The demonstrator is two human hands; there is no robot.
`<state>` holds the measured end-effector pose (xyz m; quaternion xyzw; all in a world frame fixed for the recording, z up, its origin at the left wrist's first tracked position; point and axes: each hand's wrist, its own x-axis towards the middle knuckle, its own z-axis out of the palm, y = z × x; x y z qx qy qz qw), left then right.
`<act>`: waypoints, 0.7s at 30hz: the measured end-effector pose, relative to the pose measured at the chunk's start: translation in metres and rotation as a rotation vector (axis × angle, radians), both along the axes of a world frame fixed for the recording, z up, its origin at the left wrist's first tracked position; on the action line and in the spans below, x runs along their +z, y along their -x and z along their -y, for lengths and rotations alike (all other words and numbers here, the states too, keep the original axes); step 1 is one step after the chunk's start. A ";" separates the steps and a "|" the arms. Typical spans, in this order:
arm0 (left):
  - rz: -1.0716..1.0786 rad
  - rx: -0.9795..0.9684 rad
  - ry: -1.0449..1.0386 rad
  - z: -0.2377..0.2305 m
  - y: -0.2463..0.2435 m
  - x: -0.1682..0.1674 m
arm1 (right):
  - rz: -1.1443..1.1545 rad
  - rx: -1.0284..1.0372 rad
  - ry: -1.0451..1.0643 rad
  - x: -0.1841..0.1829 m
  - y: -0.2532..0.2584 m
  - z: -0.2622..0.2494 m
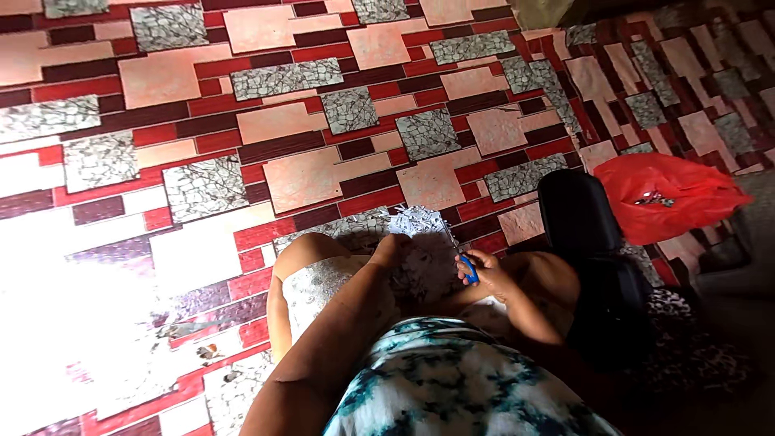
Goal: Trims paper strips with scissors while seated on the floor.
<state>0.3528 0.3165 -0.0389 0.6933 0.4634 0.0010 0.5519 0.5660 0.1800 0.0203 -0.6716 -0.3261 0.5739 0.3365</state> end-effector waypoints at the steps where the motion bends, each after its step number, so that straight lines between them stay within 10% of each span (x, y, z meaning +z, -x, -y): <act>1: -0.016 -0.007 -0.063 0.000 0.001 0.001 | 0.042 0.030 -0.004 0.005 -0.006 0.000; 9: -0.098 0.095 -0.158 0.002 0.011 0.002 | 0.319 -0.096 -0.018 -0.017 -0.039 -0.017; 21: -0.477 -0.334 -0.305 0.032 -0.024 -0.012 | 0.482 0.190 -0.005 -0.023 -0.040 -0.012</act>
